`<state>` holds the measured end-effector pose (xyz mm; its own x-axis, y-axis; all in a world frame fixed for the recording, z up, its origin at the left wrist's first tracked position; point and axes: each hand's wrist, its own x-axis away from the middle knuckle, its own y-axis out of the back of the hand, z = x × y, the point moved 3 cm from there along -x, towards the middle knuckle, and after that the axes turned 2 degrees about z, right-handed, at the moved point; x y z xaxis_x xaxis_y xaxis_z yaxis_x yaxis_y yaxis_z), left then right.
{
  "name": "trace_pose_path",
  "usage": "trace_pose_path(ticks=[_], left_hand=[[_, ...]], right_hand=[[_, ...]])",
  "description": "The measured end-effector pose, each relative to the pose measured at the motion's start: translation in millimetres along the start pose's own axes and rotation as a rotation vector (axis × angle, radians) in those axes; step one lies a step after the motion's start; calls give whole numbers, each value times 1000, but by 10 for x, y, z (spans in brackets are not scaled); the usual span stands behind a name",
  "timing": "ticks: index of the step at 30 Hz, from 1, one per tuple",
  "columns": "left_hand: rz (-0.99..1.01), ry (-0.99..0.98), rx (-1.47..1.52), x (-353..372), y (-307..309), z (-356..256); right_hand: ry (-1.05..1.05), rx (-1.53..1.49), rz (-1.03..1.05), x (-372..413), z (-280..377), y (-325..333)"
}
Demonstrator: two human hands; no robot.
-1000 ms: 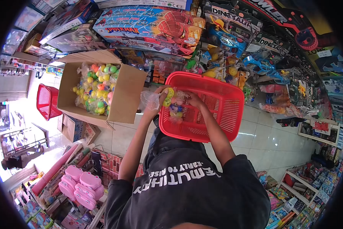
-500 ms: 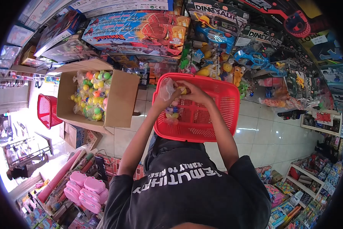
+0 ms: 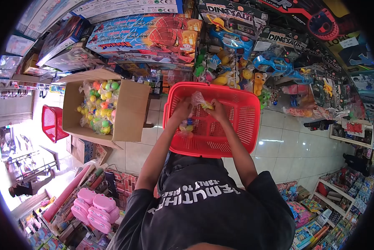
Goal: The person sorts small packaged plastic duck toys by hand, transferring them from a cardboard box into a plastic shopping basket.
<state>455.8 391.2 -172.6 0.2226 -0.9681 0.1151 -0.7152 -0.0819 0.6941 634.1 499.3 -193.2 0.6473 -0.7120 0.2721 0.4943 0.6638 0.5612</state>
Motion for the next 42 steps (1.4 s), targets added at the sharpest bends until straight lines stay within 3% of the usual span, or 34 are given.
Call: trace_pose_path(ticks=[1,3,4,6,12,16,19,22,24,25,27,31,33,42], left_hand=[[-1,1,0,34,-110,30],[1,17,-412,149,-307,45],[-3,19,-414,169,-244,-59],[310,266,-408,225,-225,-117],[281,253,-564,274,-388,-4],[318,239,-491,261,-326,-2],[382,299,-421,233,-318,5],[369,330,-302,215,-258,-49],[282,375,-338,191,-216,-109],[283,373,-337,185,-207,-129],[168,266,-397,163,-157,-179],[242,242,-576,95,-325,-35],[333,343,-584,69,-351,-20],[425,402,-602,73,-350,-75]], right_hand=[[1,0,1,6,41,-4],[78,200,-101,4,187,-30],[82,200,-100,-8,238,-55],[132,182,-138,-21,350,-91],[257,339,-163,-121,655,-244],[316,359,-136,-210,643,-430],[268,200,-104,-184,542,-544],[391,86,-81,-132,518,-538],[414,-156,-63,-138,482,-472],[412,-155,-63,-129,461,-454],[165,-372,10,-142,350,-466],[258,-189,54,-204,133,-638],[306,-162,-21,-177,147,-677],[198,-118,105,-74,125,-671]])
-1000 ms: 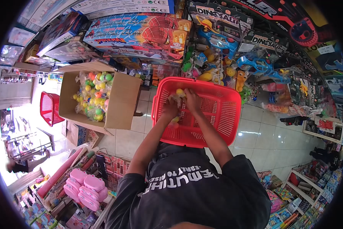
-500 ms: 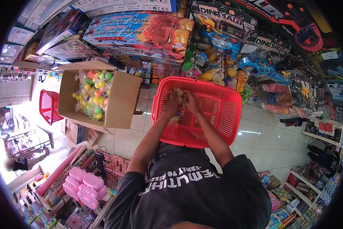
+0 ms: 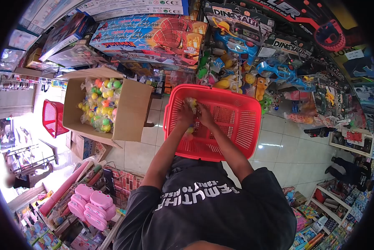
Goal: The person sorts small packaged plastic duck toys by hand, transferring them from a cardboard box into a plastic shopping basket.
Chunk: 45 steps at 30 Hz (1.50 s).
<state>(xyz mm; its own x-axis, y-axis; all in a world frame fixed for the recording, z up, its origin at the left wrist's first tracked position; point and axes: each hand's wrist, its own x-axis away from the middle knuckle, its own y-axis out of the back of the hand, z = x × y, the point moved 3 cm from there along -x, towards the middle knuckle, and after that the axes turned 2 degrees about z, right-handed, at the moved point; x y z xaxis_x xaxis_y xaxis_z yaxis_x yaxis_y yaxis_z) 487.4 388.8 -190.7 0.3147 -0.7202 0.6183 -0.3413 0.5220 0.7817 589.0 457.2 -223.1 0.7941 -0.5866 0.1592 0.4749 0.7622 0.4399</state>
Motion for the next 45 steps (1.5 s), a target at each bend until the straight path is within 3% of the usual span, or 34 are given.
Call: trace_pose_path(ticks=[4,6,7,10,12,13,17,19,20,22,23,24,25,26,30,33,36,38,40,42,44,45], left_hand=[[-39,-3,163,80,112,-11],[-116,41,444,123,133,13],[-116,48,446,155,108,25],[-308,-50,456,310,164,31],[-561,-179,562,621,226,24],[-570,-175,564,839,335,37],[-127,-378,1266,1773,565,181],[-221,-395,1317,2178,627,319],[-236,-387,1320,2304,532,411],[-224,-244,1688,2499,259,640],[-239,-242,1690,2551,127,744],[-300,-127,1681,2570,-51,883],[-358,-14,1669,2581,-251,1028],[-329,31,1597,2559,-474,1153],[-245,97,1304,2332,-1580,1589],[-142,192,1173,2375,-2173,1777],[-236,241,1306,2361,-2815,2006],[17,395,1329,2388,-3277,2210],[24,421,1406,2647,-3205,2339],[13,448,1486,2829,-3274,2472],[4,471,1437,2938,-3419,2623],[2,497,1382,2982,-3500,2703]], right_hand=[[-21,-129,60,-55,-121,23],[-4,-258,58,-15,-128,56],[-2,-259,65,14,-111,57],[-103,-151,-8,61,-110,73],[-194,-308,17,136,-125,55],[-186,-303,21,176,-76,66],[-213,-460,41,428,444,156],[-221,-578,78,535,751,201],[-199,-650,176,570,899,200],[-121,-770,373,645,1252,185],[-113,-765,384,673,1436,204],[-187,-849,543,731,1668,177],[-264,-928,702,789,1813,98],[-210,-898,818,822,1881,-10],[-268,-803,1096,1042,2190,-560],[-268,-778,1167,1200,2260,-1091],[-336,-659,1266,1296,1939,-1625],[-391,-558,1294,1295,1561,-1990],[-485,-244,1226,1252,1094,-2250],[-501,-5,1046,1200,715,-2412],[-301,-76,774,1098,-303,-2715],[-381,36,628,1132,-371,-2673]])
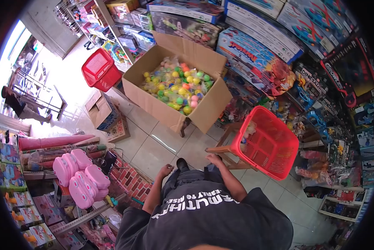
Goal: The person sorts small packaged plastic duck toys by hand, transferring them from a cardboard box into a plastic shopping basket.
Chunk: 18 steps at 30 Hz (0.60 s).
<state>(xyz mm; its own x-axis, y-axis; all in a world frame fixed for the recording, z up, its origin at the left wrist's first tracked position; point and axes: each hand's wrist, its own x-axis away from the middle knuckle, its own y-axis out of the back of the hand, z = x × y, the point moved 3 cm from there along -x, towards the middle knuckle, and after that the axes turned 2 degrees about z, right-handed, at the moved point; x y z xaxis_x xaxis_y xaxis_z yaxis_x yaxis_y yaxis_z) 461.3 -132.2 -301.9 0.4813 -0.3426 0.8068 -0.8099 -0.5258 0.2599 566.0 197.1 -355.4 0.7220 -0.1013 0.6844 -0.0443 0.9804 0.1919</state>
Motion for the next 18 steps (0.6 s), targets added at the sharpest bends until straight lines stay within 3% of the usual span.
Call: trace_pose_path(ticks=[1,4,9,12,14,18], left_hand=[[-4,1,6,-26,63,89],[-62,-135,-149,14,200,193],[-109,-151,-24,245,383,108],[-120,-127,2,266,429,188],[-120,-118,32,210,442,289],[-142,-89,121,166,590,377]], right_hand=[[-102,51,-158,46,19,11],[-218,-113,-306,174,125,-71],[-68,-51,-244,-41,410,-266],[0,25,-94,-94,992,-320],[76,141,136,-155,1347,-402],[165,237,326,-183,2047,-554]])
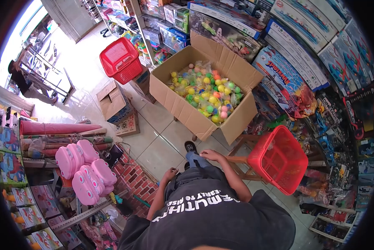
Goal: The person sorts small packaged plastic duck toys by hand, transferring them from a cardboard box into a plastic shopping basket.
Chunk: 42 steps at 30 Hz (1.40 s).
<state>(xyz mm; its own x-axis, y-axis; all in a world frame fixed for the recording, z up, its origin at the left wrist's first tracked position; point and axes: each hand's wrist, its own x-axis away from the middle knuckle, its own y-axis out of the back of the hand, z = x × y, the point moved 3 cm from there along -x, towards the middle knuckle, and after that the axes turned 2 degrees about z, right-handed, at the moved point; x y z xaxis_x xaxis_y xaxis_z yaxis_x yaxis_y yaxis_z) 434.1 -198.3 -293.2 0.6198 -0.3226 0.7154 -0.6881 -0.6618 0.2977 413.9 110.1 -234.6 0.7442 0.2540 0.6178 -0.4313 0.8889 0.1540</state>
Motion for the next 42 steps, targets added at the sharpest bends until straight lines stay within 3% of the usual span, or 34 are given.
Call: trace_pose_path(ticks=[3,4,8,13,15,16,18,19,21,22,24,27,31,33,40,42], left_hand=[[-71,10,93,-239,162,148],[-70,17,94,-279,234,132],[-242,-190,168,-510,734,-425],[-401,-433,210,-667,1472,-1548],[-422,-562,225,-578,1775,-2174],[-424,-548,225,-541,1904,-2444],[-441,-585,163,-479,2141,-2943],[-443,-580,162,-501,2237,-3116],[-507,-702,31,-552,2356,-3419],[-504,-690,37,-611,2390,-3502],[-556,-817,-136,-678,2450,-3684],[-583,-830,-212,-774,2490,-3876],[-493,-811,-325,-908,2540,-4066],[-448,-926,-429,-965,2546,-4187],[-213,-930,-453,-1397,2586,-4333],[60,-777,-368,-1534,2556,-4400]], right_hand=[[-37,-76,128,103,775,68],[46,-128,186,99,984,108],[211,-328,281,76,1668,450],[352,-392,160,-280,2347,1083],[442,-325,-147,-625,2481,1347],[436,-331,-137,-791,2539,1437],[462,212,-528,-1057,2675,1639],[461,209,-524,-1203,2699,1669],[409,564,-608,-1473,2710,1696],[402,564,-597,-1620,2617,1680],[325,942,-585,-1831,2540,1621],[341,994,-588,-1866,2537,1624],[371,821,-556,-1845,2555,1741],[511,603,-614,-1761,2610,1809],[603,357,-669,-1470,2957,2058],[447,269,-516,-1405,3053,2106]])
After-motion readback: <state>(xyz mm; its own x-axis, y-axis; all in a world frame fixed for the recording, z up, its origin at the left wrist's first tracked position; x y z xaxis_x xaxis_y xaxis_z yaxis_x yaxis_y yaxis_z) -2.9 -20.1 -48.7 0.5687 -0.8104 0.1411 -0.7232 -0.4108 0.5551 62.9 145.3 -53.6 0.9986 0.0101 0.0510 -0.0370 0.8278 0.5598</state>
